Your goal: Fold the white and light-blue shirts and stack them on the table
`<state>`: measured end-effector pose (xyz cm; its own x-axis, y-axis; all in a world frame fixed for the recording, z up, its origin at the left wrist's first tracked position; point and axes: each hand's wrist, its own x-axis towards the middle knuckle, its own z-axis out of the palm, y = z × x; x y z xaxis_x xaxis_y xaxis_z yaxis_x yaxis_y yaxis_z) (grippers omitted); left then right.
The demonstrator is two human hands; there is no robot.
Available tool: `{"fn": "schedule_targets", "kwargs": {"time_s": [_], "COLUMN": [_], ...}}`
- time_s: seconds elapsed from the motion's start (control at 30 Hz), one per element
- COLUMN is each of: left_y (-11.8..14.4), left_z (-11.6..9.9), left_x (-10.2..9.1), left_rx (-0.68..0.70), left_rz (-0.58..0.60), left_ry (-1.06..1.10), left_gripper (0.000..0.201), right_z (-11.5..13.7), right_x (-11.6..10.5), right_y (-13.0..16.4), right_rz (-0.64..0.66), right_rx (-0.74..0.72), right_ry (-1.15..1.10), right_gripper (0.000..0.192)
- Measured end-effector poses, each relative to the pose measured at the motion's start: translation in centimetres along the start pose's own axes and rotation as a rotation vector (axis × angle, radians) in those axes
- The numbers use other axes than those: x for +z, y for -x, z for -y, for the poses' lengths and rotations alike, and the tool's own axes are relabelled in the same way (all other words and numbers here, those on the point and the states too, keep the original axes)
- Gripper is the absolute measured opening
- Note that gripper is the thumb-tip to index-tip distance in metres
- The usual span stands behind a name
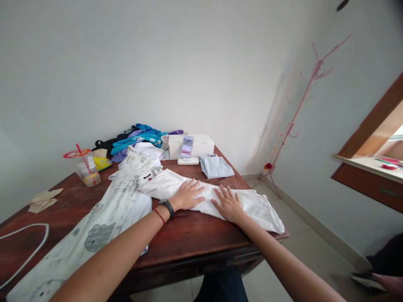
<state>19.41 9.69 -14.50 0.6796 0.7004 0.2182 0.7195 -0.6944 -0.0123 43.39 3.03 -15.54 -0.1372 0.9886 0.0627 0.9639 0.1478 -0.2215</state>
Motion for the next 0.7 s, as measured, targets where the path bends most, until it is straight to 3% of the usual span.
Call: {"fn": "schedule_targets", "kwargs": {"time_s": [0.17,0.3,0.5,0.7], "left_y": [1.7,3.2,4.5,5.0], "left_z": [3.8,6.1,6.7,6.6], "left_x": [-0.7,-0.7,-0.8,-0.6], "left_rx": [-0.249,-0.362,-0.488,-0.49], "left_rz": [-0.001,-0.051,-0.113,-0.156], "left_ry": [-0.014,-0.028,0.0,0.007], "left_gripper": [0.058,0.061,0.064,0.067], "right_z": [-5.6,-9.2,-11.1,-11.9], "right_x": [0.3,-0.5,-1.3,-0.9], "right_y": [1.8,3.0,3.1,2.1], "right_rz": [-0.019,-0.006,0.07,0.095], "right_rx": [0.204,0.271,0.345,0.319], "right_ry": [0.099,0.127,0.046,0.067], "right_gripper": [0.071,0.073,0.073,0.074]}}
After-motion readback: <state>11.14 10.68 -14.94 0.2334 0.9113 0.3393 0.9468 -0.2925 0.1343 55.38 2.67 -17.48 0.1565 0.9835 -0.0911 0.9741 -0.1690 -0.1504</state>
